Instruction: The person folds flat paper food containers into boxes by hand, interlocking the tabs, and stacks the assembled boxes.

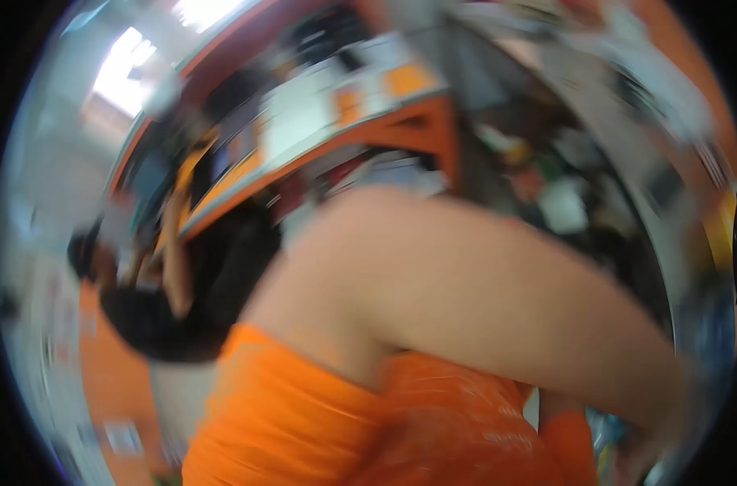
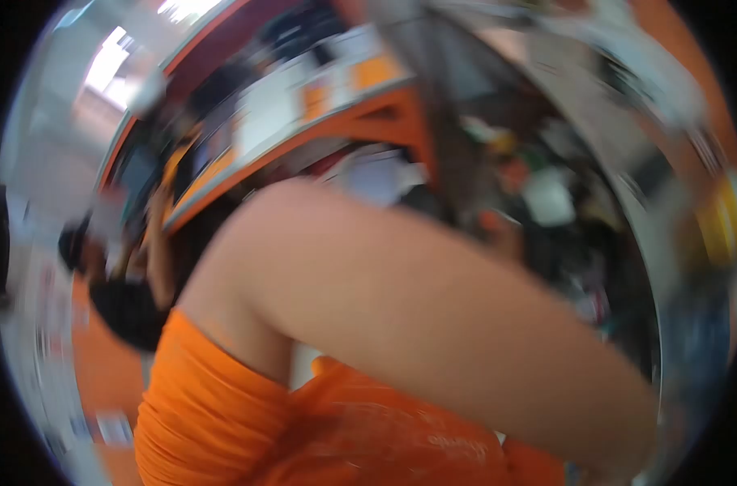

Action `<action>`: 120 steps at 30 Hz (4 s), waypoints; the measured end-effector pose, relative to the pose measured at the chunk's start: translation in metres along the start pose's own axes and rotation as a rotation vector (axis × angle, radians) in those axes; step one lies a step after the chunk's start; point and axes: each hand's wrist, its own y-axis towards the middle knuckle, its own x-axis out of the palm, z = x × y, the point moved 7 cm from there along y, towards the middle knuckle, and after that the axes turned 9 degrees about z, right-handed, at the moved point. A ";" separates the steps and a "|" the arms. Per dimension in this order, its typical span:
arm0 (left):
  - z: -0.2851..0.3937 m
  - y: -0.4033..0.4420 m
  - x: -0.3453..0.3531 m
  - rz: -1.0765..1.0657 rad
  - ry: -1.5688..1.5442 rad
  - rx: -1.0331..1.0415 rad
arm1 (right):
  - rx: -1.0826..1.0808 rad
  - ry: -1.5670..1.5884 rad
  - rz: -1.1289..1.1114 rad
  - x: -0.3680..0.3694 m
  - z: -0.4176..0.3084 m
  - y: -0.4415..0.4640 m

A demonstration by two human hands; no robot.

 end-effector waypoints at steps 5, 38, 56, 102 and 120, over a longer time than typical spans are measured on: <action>0.007 -0.105 0.064 -0.039 -0.343 -0.364 | 0.194 -0.113 -0.130 -0.019 -0.038 -0.013; -0.124 -0.219 0.201 0.829 -0.130 -0.994 | -0.185 -0.180 0.169 -0.057 -0.137 -0.020; -0.180 -0.074 0.180 0.815 -0.211 -0.964 | 0.252 -0.497 0.423 -0.208 -0.110 -0.154; 0.008 -0.186 0.182 0.479 -0.771 -0.250 | -0.244 -0.126 0.505 -0.238 -0.311 -0.042; -0.008 -0.255 0.058 1.477 -0.566 0.135 | -0.244 0.015 -0.095 -0.168 -0.356 0.057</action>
